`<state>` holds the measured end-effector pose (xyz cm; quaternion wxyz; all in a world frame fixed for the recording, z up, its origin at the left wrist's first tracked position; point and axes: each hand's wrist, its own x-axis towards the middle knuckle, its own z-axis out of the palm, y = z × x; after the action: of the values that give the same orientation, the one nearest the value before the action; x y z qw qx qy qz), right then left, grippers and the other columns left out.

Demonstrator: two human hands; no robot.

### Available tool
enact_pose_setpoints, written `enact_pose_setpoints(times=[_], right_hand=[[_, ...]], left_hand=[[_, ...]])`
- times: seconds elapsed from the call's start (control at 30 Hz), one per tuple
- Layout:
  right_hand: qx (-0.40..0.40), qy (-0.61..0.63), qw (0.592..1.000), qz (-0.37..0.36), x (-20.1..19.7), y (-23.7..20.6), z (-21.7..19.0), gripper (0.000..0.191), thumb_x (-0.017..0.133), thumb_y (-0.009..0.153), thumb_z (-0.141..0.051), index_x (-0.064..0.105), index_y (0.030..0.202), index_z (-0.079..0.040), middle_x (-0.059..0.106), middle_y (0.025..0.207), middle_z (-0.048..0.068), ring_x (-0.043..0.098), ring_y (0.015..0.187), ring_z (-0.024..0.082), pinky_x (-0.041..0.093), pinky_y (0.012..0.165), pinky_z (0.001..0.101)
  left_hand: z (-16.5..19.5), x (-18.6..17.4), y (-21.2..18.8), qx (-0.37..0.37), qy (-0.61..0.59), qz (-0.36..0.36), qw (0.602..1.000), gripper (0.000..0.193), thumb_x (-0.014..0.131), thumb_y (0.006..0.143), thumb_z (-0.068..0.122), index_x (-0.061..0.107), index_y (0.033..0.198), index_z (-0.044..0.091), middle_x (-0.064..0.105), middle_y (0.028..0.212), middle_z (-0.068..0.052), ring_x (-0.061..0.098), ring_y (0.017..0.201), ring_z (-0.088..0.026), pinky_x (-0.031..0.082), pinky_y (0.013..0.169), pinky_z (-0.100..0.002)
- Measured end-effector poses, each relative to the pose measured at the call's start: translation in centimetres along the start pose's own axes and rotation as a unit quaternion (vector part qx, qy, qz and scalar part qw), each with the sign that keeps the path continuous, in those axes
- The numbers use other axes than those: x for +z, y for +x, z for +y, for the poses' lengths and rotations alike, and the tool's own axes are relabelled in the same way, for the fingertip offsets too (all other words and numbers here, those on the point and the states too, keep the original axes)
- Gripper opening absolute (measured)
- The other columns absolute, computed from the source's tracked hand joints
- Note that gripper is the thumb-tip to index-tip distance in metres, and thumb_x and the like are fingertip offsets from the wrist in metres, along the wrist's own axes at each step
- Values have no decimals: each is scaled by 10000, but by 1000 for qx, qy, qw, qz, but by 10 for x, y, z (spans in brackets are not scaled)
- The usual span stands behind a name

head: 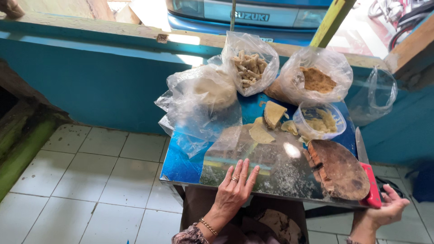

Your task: The person spoons brown filling from a plastic bag onto triangular dough wrappers on a small table and folds the wrappers closed by hand, setting the folded pastries on the table. They repeat this for wrapper after wrapper, occasionally reaching into the filling bag for more.

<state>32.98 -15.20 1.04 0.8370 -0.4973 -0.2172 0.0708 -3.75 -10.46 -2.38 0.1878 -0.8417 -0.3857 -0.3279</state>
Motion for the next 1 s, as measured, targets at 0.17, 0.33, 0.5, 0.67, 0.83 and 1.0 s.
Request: enact_pose_setpoints(times=[0.17,0.33,0.5,0.67,0.83,1.0], right_hand=[[-18,18,1000,-10,-3,0,2,649,330,1187,-506,659,1095,47,515,914,27,554,928,180,534,919,323],[-30,38,999,-18,-2,-2,3,585,372,1152,-457,638,1048,53,629,1045,122,650,1031,245,574,977,382],[-19,46,998,-24,-1,-5,2,504,403,1101,-404,635,1055,41,679,1118,183,706,1084,290,610,1018,424],[-20,47,999,-17,1,-6,-1,467,431,1095,-358,635,1063,61,672,1144,203,697,1100,318,602,1024,438],[3,61,998,-15,3,-7,-2,444,441,1024,-327,646,1041,67,689,1133,219,717,1084,322,628,1010,446],[-6,33,999,5,6,-9,-5,438,443,1007,-329,643,977,58,686,1060,213,734,1018,325,647,932,440]], left_hand=[[0,-3,-1,11,15,-14,1000,537,577,1025,220,495,1534,69,552,1498,-240,563,1388,-344,456,1133,-453],[-1,-4,-2,15,13,-15,1000,551,552,1009,167,482,1544,59,551,1502,-246,561,1390,-347,451,1135,-447],[1,-2,-2,10,8,-13,1000,566,538,999,138,464,1554,60,564,1489,-251,568,1384,-346,454,1134,-447],[1,1,-2,15,11,0,1000,566,540,1006,137,460,1561,57,574,1481,-254,581,1375,-346,457,1139,-443],[3,2,-2,10,19,-1,1000,562,542,1000,138,467,1551,54,584,1471,-249,589,1369,-345,462,1138,-443],[2,3,0,9,17,13,1000,541,543,1022,144,474,1551,56,592,1461,-247,595,1365,-343,462,1136,-444]])
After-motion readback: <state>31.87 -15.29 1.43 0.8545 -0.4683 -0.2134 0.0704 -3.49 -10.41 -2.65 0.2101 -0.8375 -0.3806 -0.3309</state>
